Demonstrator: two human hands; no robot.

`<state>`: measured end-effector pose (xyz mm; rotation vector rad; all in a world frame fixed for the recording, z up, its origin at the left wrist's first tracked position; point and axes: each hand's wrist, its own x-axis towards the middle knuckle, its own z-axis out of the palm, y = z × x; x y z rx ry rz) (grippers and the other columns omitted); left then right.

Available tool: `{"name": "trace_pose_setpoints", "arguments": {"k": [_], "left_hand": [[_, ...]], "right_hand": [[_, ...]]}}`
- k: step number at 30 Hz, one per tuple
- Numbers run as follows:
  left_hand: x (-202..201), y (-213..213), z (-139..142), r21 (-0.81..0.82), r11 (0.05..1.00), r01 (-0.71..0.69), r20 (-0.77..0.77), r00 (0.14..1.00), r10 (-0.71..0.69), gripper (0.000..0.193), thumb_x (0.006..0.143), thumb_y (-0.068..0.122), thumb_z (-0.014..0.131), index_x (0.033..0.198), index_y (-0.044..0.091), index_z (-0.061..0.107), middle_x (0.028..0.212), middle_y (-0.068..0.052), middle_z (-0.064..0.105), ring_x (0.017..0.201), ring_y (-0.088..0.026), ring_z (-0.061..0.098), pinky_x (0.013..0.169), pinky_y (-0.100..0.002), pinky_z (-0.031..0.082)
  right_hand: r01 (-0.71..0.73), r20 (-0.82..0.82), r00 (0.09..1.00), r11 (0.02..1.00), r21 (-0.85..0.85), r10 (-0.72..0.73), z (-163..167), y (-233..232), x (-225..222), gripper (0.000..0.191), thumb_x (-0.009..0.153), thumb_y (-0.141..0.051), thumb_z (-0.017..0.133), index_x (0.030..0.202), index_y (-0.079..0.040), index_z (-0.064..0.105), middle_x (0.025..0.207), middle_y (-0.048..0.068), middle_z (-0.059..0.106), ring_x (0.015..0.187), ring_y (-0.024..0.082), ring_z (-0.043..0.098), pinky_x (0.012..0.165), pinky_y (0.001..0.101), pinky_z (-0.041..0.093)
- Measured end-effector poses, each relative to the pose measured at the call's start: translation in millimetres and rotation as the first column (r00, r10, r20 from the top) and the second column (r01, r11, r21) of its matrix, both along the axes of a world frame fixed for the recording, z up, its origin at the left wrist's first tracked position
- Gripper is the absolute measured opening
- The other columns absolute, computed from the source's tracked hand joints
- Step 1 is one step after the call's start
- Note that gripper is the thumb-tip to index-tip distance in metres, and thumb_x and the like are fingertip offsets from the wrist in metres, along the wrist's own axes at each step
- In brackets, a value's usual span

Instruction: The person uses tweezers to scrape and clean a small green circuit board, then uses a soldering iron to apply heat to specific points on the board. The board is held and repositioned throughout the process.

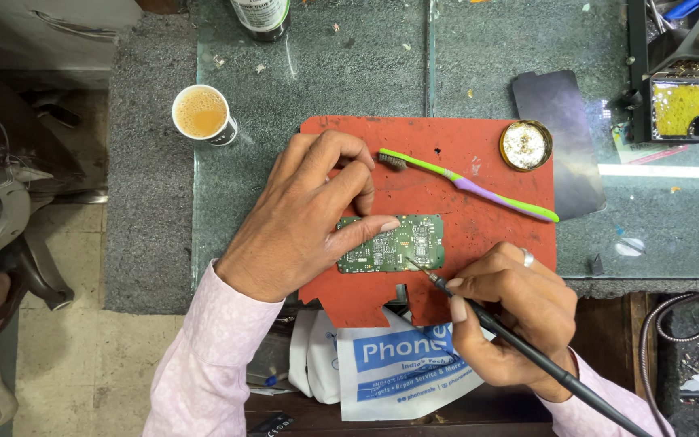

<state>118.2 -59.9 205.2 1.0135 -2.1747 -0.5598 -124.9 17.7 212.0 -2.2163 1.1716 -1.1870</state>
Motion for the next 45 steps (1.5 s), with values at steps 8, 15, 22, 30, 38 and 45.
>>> {"name": "trace_pose_setpoints", "arguments": {"k": [8, 15, 22, 30, 38, 45], "left_hand": [[0, 0, -1, 0.018, 1.000, 0.000, -0.012, 1.000, 0.001, 0.035, 0.078, 0.029, 0.089, 0.084, 0.007, 0.062, 0.113, -0.003, 0.054, 0.110, -0.023, 0.051, 0.097, -0.037, 0.049], [0, 0, -1, 0.017, 1.000, 0.000, -0.021, 1.000, 0.000, 0.036, 0.078, 0.029, 0.090, 0.083, 0.008, 0.061, 0.114, -0.003, 0.053, 0.112, -0.024, 0.051, 0.099, -0.038, 0.049], [2, 1, -2, 0.028, 1.000, -0.004, -0.026, 1.000, 0.005, 0.036, 0.079, 0.027, 0.090, 0.083, 0.008, 0.059, 0.114, -0.002, 0.053, 0.112, -0.023, 0.051, 0.100, -0.039, 0.048], [3, 1, -4, -0.010, 1.000, 0.000, -0.034, 0.999, 0.000, 0.036, 0.080, 0.029, 0.089, 0.085, 0.008, 0.059, 0.115, -0.003, 0.053, 0.112, -0.025, 0.051, 0.100, -0.040, 0.047], [5, 0, 5, 0.003, 1.000, 0.030, -0.039, 0.999, -0.030, 0.036, 0.082, 0.030, 0.089, 0.086, 0.009, 0.061, 0.117, -0.003, 0.054, 0.115, -0.025, 0.051, 0.101, -0.040, 0.047], [22, 6, 17, 0.165, 0.972, 0.167, -0.008, 0.986, -0.169, 0.051, 0.067, 0.035, 0.090, 0.102, 0.008, 0.065, 0.133, -0.008, 0.051, 0.130, -0.032, 0.046, 0.108, -0.046, 0.040]], "right_hand": [[0.004, -0.043, 0.999, 1.000, 0.022, -0.003, 1, -1, 4, 0.014, 0.071, 0.005, 0.069, 0.080, -0.002, 0.062, 0.077, 0.010, 0.071, 0.064, 0.019, 0.066, 0.058, 0.0286, 0.048], [0.003, -0.045, 0.999, 1.000, 0.021, -0.003, 0, 0, 4, 0.015, 0.071, 0.005, 0.069, 0.079, -0.003, 0.060, 0.077, 0.009, 0.070, 0.064, 0.019, 0.066, 0.059, 0.0289, 0.048], [-0.004, -0.056, 0.998, 1.000, 0.011, 0.005, -1, 1, 5, 0.015, 0.069, 0.005, 0.069, 0.079, -0.002, 0.060, 0.077, 0.010, 0.070, 0.064, 0.020, 0.065, 0.058, 0.0292, 0.047], [-0.025, 0.023, 0.999, 0.998, 0.056, 0.024, -1, 1, 1, 0.014, 0.075, 0.005, 0.065, 0.088, 0.001, 0.065, 0.077, 0.010, 0.069, 0.067, 0.017, 0.067, 0.062, 0.0282, 0.050], [0.087, 0.033, 0.995, 0.988, 0.129, -0.092, 6, 4, -1, 0.020, 0.088, 0.006, 0.070, 0.108, 0.005, 0.065, 0.095, 0.015, 0.071, 0.080, 0.017, 0.067, 0.070, 0.0268, 0.052], [0.190, 0.044, 0.979, 0.968, 0.164, -0.200, 7, 3, -14, 0.022, 0.089, 0.004, 0.080, 0.109, 0.004, 0.069, 0.102, 0.015, 0.071, 0.080, 0.015, 0.068, 0.069, 0.0219, 0.052]]}}
